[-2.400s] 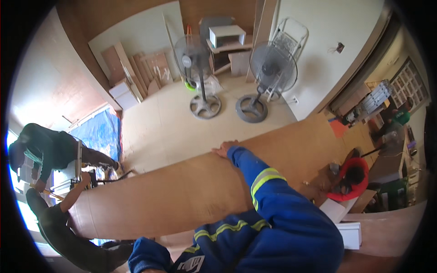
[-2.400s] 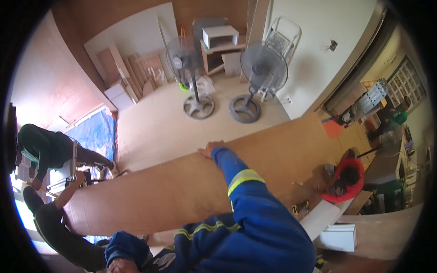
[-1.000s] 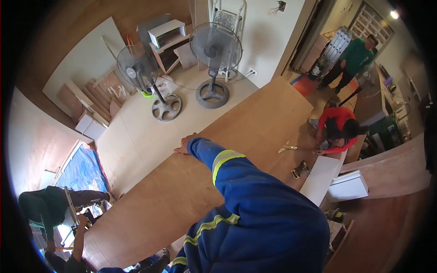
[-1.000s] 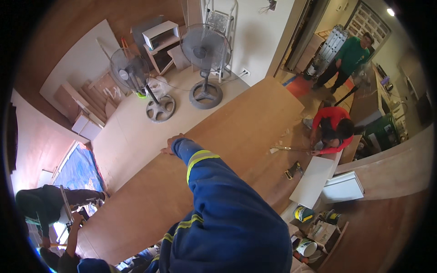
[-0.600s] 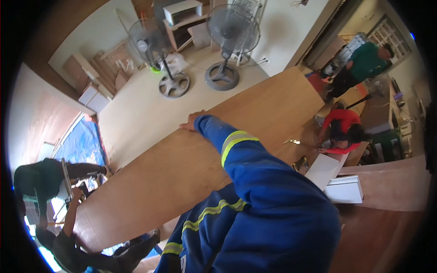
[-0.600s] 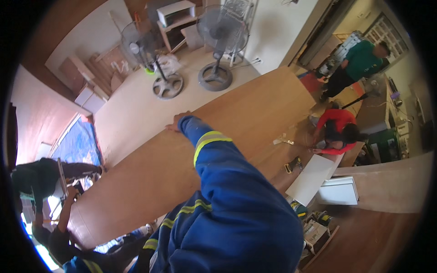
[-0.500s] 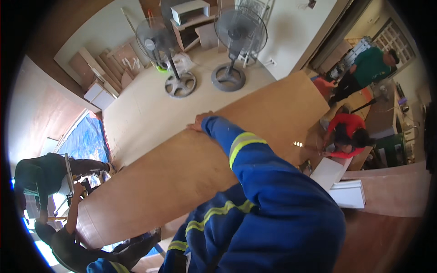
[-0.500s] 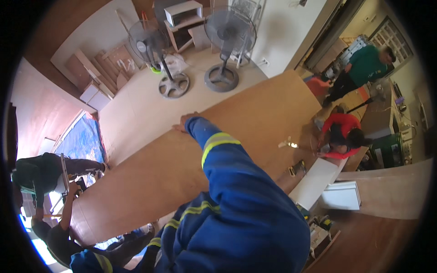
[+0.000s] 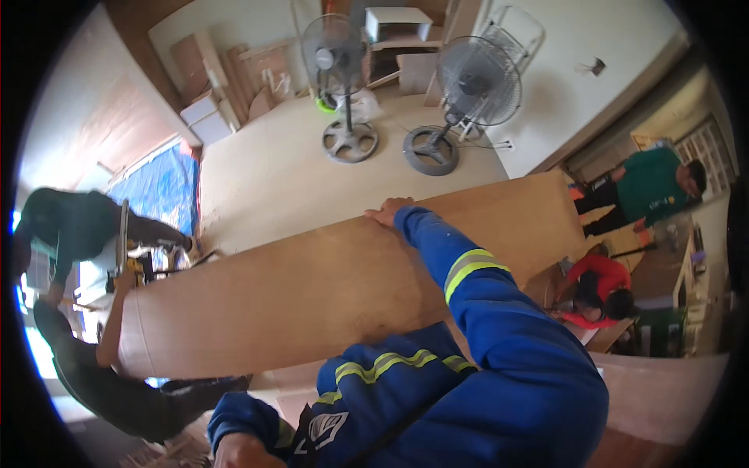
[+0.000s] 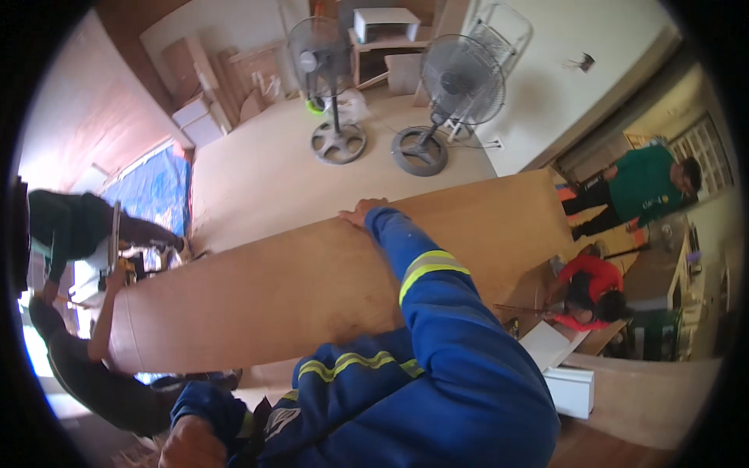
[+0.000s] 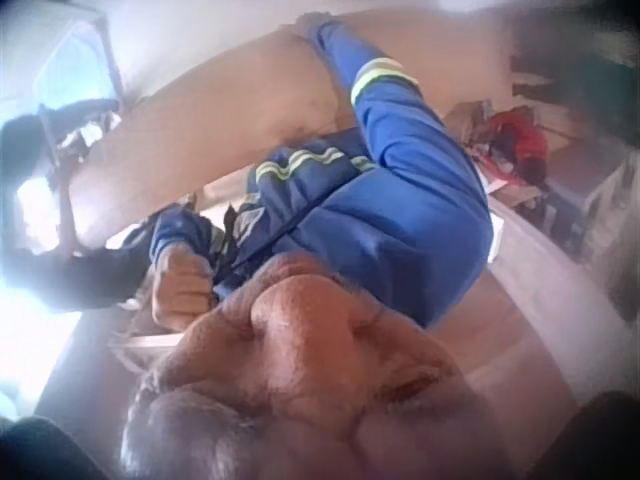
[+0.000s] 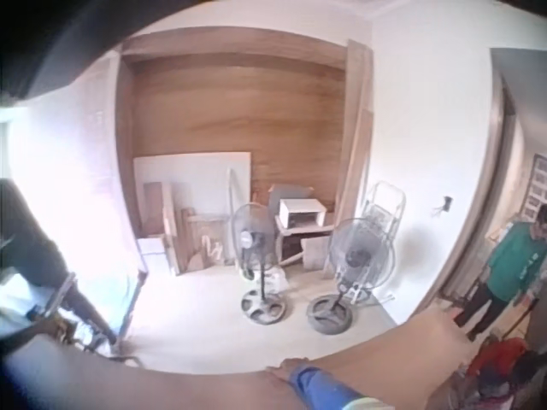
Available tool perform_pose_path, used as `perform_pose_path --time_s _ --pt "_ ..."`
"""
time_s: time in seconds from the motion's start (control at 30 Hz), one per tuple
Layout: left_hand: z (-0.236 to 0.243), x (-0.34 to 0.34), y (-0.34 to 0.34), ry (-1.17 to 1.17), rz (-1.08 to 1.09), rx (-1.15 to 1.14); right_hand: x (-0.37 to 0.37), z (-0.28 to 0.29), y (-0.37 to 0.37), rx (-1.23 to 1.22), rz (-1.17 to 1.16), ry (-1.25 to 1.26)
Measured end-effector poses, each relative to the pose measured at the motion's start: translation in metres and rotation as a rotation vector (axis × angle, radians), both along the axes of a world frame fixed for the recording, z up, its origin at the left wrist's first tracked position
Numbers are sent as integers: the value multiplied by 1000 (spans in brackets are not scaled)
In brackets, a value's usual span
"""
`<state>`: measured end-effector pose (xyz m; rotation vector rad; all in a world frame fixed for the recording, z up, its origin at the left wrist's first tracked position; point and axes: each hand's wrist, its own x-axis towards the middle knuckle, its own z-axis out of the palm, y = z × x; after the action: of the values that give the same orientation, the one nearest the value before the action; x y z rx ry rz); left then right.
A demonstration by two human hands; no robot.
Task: The person, assisted by others, feeds a large wooden board through a table saw using their hands and a push tool.
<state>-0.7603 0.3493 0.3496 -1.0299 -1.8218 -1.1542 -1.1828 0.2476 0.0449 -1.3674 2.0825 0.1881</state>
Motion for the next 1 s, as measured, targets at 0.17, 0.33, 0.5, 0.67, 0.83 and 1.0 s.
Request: perform_pose_path --time_s 0.17,0.33,0.5,0.67,0.83,1.0 --pt "-41 -31 3 91 277 381 -1 -18 -11 34 0 -4" --pt "-80 -51 5 141 118 627 -5 -53 -3 -84 12 74" --pt "-75 -84 7 -96 -6 680 -17 -81 -2 -60 3 -21" --pt "-62 -103 18 -91 -182 619 -8 -56 3 -169 -1 25" --pt "-62 -110 27 -182 -148 594 -7 -32 -8 -25 -38 -45" --pt "-73 -110 46 -395 82 810 -19 -26 2 11 -29 -83"
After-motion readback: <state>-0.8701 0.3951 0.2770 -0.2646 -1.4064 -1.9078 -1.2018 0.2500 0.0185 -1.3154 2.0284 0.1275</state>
